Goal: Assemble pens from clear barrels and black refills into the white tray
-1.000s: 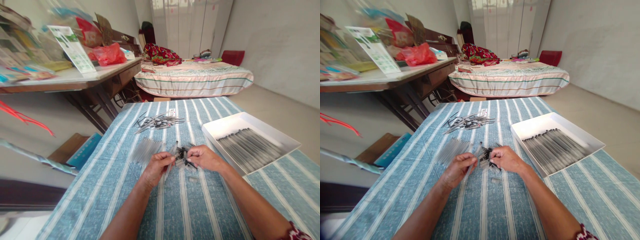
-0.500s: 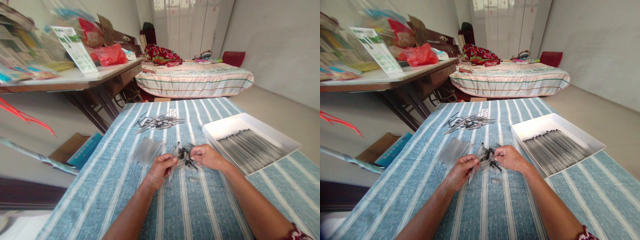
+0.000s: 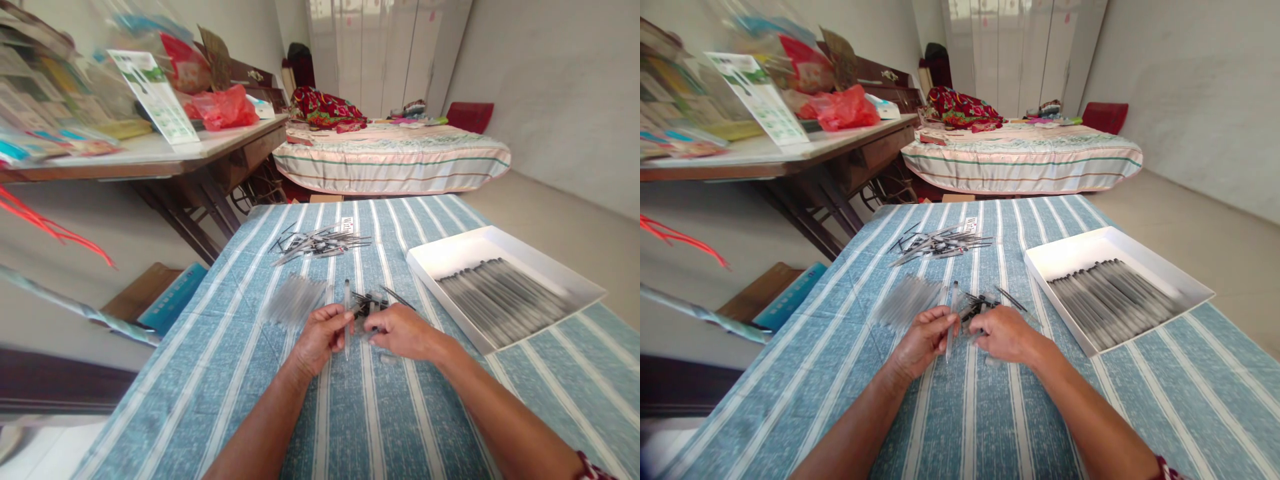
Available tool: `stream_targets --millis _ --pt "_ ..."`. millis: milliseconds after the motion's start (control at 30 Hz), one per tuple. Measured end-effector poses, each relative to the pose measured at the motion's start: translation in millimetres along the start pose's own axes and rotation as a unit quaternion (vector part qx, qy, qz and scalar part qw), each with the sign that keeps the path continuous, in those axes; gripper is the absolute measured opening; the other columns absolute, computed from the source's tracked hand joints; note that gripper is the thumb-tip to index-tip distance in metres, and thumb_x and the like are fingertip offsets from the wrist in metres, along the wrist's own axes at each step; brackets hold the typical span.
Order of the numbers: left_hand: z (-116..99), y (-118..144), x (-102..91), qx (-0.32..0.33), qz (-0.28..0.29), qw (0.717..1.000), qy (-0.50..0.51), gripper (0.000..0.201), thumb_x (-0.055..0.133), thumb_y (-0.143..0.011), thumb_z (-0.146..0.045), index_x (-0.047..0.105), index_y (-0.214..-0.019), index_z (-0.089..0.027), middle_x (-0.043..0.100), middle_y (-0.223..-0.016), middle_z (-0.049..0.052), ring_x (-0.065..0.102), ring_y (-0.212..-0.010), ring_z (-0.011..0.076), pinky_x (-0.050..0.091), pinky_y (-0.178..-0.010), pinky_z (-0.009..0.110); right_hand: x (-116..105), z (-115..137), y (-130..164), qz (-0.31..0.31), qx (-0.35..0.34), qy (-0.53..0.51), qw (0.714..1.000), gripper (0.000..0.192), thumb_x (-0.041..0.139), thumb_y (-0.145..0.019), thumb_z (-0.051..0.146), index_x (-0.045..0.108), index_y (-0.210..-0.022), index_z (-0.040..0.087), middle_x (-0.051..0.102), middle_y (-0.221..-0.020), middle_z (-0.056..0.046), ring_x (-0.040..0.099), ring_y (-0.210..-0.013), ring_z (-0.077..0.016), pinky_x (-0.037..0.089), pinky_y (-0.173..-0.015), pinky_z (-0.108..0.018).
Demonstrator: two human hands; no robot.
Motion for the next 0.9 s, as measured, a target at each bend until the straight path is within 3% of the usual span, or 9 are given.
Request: stream_targets --millis 200,433,533,600,667,733,900 --pt "-3.5 0.3 -0.4 0.019 -0.015 0.999 0.037 0.024 0.066 -0.068 -0.03 0.05 -0.06 -0.013 0.058 -0.054 -0.002 0.04 -0.03 0.0031 0.023 -0.03 0.016 10.3 22.5 1.1 0.059 0.0 0.224 0.973 0.022 0.046 -0.081 0.025 0.063 -0.094 0.021 0.068 -0.081 -0.008 0.063 -0.074 -0.0218 0.039 -0.062 -0.028" --pt "-5.6 0.9 -0.3 0.034 -0.022 0.997 0.07 0.023 0.066 -0.068 -0.028 0.049 -0.062 -0.013 0.059 -0.056 -0.001 0.044 -0.031 0.0039 0.028 -0.03 0.016 11.7 21.4 -0.4 0.013 -0.013 0.249 0.968 0.022 0.039 -0.079 0.014 0.06 -0.088 0.016 0.067 -0.074 -0.01 0.063 -0.065 -0.0214 0.038 -0.056 -0.028" --pt "-8.2 0.9 -3.1 0.05 -0.027 0.993 0.099 0.021 0.067 -0.068 -0.026 0.05 -0.066 -0.014 0.061 -0.059 -0.001 0.046 -0.033 0.005 0.03 -0.031 0.016 -2.0 13.4 1.5 -0.066 0.007 0.125 0.99 0.014 0.047 -0.074 0.018 0.057 -0.083 0.016 0.063 -0.062 -0.004 0.057 -0.055 -0.0159 0.036 -0.052 -0.025" --pt "-11.3 0.9 -5.8 0.066 -0.031 0.989 0.126 0.019 0.067 -0.067 -0.024 0.051 -0.069 -0.014 0.061 -0.06 -0.001 0.047 -0.034 0.0056 0.032 -0.032 0.016 -11.3 6.8 4.2 -0.108 0.012 -0.05 0.993 0.011 0.048 -0.073 0.018 0.053 -0.083 0.017 0.057 -0.053 0.002 0.05 -0.047 -0.0107 0.034 -0.048 -0.021" --pt "-15.2 0.9 -8.7 0.082 -0.035 0.984 0.154 0.018 0.068 -0.066 -0.022 0.052 -0.072 -0.014 0.061 -0.06 -0.001 0.048 -0.036 0.0056 0.035 -0.034 0.016 -15.4 1.3 6.1 -0.118 0.002 -0.25 0.961 0.008 0.048 -0.075 0.018 0.051 -0.083 0.017 0.055 -0.051 0.005 0.044 -0.041 -0.0073 0.032 -0.044 -0.019" --pt "-18.4 1.1 -11.4 0.095 -0.042 0.978 0.183 0.018 0.068 -0.066 -0.02 0.053 -0.073 -0.014 0.061 -0.062 0.0 0.049 -0.037 0.0053 0.037 -0.035 0.016 -15.9 -2.6 6.9 -0.119 -0.01 -0.398 0.909 0.009 0.05 -0.077 0.022 0.052 -0.083 0.016 0.058 -0.054 0.003 0.041 -0.038 -0.0057 0.031 -0.04 -0.018" --pt "-19.9 1.8 -12.9 0.096 -0.052 0.967 0.229 0.015 0.067 -0.066 -0.014 0.053 -0.073 -0.014 0.064 -0.066 0.002 0.054 -0.044 0.006 0.042 -0.041 0.015 -12.7 -7.7 6.4 -0.144 -0.041 -0.557 0.817 0.014 0.06 -0.073 0.024 0.06 -0.082 0.013 0.064 -0.062 -0.002 0.047 -0.039 -0.0065 0.036 -0.039 -0.019"
Point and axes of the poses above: each hand's wrist, its own y-axis away from the middle knuckle, its own x-axis out of the palm, z = x × y, the point moved 6 cm from there along -y, towards the middle knuckle
